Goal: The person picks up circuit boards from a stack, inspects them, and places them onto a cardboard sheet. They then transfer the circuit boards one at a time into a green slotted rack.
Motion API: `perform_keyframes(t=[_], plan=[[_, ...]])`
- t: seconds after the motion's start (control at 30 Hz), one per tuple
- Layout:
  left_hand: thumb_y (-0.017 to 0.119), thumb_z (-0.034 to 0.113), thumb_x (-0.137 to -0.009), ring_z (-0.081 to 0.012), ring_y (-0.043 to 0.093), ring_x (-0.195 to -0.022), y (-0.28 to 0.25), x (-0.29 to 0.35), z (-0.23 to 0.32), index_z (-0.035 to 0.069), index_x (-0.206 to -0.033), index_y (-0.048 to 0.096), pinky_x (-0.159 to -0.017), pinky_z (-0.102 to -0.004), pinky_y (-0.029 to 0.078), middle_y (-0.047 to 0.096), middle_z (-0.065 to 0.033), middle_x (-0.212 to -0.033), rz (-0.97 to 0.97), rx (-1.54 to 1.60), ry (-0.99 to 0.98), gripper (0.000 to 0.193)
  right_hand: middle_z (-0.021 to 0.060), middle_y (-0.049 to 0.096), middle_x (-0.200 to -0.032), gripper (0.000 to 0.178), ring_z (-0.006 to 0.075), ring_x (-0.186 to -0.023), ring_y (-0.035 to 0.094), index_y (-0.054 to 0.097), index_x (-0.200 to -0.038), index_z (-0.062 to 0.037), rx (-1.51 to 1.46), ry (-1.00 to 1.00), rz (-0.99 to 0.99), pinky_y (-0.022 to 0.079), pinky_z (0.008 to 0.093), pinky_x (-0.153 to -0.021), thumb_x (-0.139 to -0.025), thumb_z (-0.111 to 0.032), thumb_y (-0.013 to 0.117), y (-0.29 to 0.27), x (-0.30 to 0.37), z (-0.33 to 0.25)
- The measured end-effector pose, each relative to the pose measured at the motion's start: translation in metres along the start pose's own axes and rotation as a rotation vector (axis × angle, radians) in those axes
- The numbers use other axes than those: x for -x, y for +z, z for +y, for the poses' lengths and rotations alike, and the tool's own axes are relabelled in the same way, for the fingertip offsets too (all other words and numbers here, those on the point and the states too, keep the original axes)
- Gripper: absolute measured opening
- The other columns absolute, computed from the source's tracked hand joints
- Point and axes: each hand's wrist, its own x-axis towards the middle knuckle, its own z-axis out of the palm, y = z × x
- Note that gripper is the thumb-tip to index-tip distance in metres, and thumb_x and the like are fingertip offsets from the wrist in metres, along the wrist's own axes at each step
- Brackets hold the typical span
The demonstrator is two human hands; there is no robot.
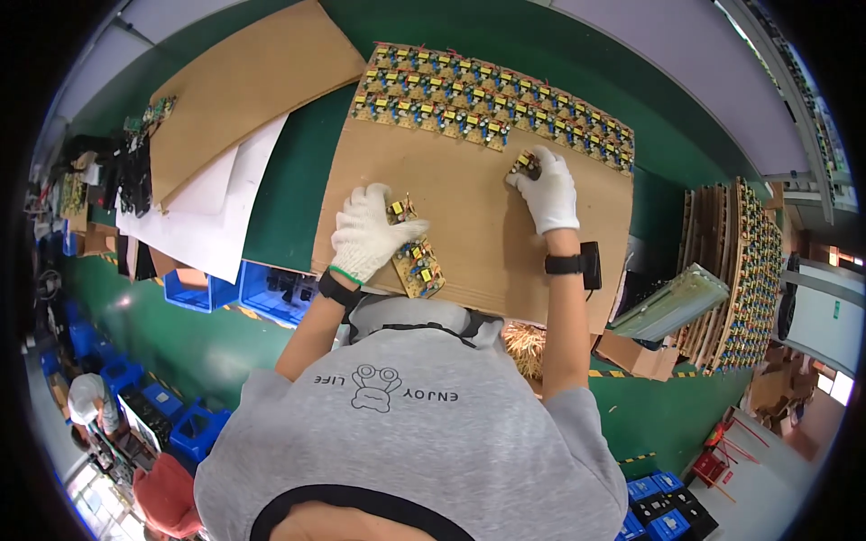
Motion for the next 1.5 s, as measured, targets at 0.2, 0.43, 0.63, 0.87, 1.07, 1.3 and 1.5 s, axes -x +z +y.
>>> perform_keyframes(t=[0.2, 0.43, 0.63, 0.87, 1.07, 1.3, 1.5], plan=[[0.073, 0.061, -0.065, -0.0336, 0.055, -0.096, 0.004, -0.003, -0.009, 0.008, -0.095, 0.062, -0.08, -0.0456, 0.046, 0.057, -0.0146, -0.1, 0.003, 0.057, 0.021, 0.062, 0.0128, 0.061, -0.106, 0.063, 0.0234, -0.092, 0.062, 0.056, -0.125, -0.0008, -0.186, -0.06, 0.028, 0.052, 0.0329, -0.082, -0.069, -0.015, 0.082, 0.02, -0.03, 0.013], [0.073, 0.049, -0.074, -0.0227, 0.06, -0.085, -0.018, -0.004, 0.009, 0.004, -0.091, 0.061, -0.078, -0.0367, 0.047, 0.062, -0.0107, -0.087, -0.205, 0.446, -0.134, 0.049, 0.0167, 0.06, -0.117, 0.063, 0.0311, -0.106, 0.059, 0.057, -0.126, -0.0057, -0.172, -0.126, 0.02, 0.05, 0.0375, -0.09, -0.07, -0.021, 0.081, 0.03, -0.043, 0.024], [0.074, 0.027, -0.082, -0.0065, 0.052, -0.071, -0.005, -0.007, 0.008, 0.004, -0.083, 0.057, -0.067, -0.0246, 0.045, 0.058, 0.0007, -0.076, -0.26, 1.152, -0.059, 0.028, 0.017, 0.058, -0.117, 0.058, 0.0288, -0.11, 0.058, 0.055, -0.126, -0.0022, -0.172, -0.174, -0.036, 0.049, 0.0344, -0.089, -0.077, -0.024, 0.078, 0.006, -0.036, -0.002], [0.073, 0.018, -0.084, -0.0049, 0.052, -0.071, -0.018, -0.008, 0.034, 0.006, -0.09, 0.056, -0.065, -0.0217, 0.044, 0.056, 0.0028, -0.078, -0.189, 1.356, 0.027, 0.022, 0.0148, 0.066, -0.104, 0.038, 0.0235, -0.089, 0.066, 0.06, -0.113, 0.0005, -0.986, 0.036, -0.284, 0.052, 0.0323, -0.078, -0.094, -0.032, 0.06, -0.021, 0.06, -0.058], [0.068, 0.015, -0.087, -0.0108, 0.057, -0.088, -0.003, 0.015, 0.066, 0.002, -0.112, 0.051, -0.079, -0.0262, 0.049, 0.06, -0.0044, -0.098, -0.148, 1.282, 0.108, 0.034, 0.007, 0.064, -0.077, 0.036, 0.0104, -0.069, 0.058, 0.057, -0.096, -0.0001, -0.808, 0.165, -0.374, 0.049, 0.028, -0.061, -0.081, -0.027, 0.076, -0.046, 0.106, -0.064], [0.067, 0.024, -0.087, -0.0188, 0.061, -0.093, 0.017, 0.037, 0.076, 0.002, -0.115, 0.057, -0.085, -0.0335, 0.049, 0.06, -0.0111, -0.107, -0.225, 0.675, -0.024, 0.037, 0.0028, 0.06, -0.093, 0.027, 0.0085, -0.076, 0.055, 0.055, -0.099, -0.0032, -0.661, 0.459, 0.878, 0.047, 0.0242, -0.067, -0.089, -0.024, 0.07, -0.112, 0.154, 0.109], [0.072, 0.03, -0.08, -0.0269, 0.06, -0.096, 0.042, 0.062, 0.096, 0.004, -0.116, 0.057, -0.089, -0.041, 0.045, 0.06, -0.015, -0.107, -0.121, 0.345, 0.109, 0.047, 0.0099, 0.062, -0.091, 0.037, 0.0171, -0.076, 0.058, 0.054, -0.098, 0.0033, -0.2, 0.738, 0.918, 0.048, 0.0315, -0.07, -0.087, -0.028, 0.071, -0.116, 0.21, 0.254]])
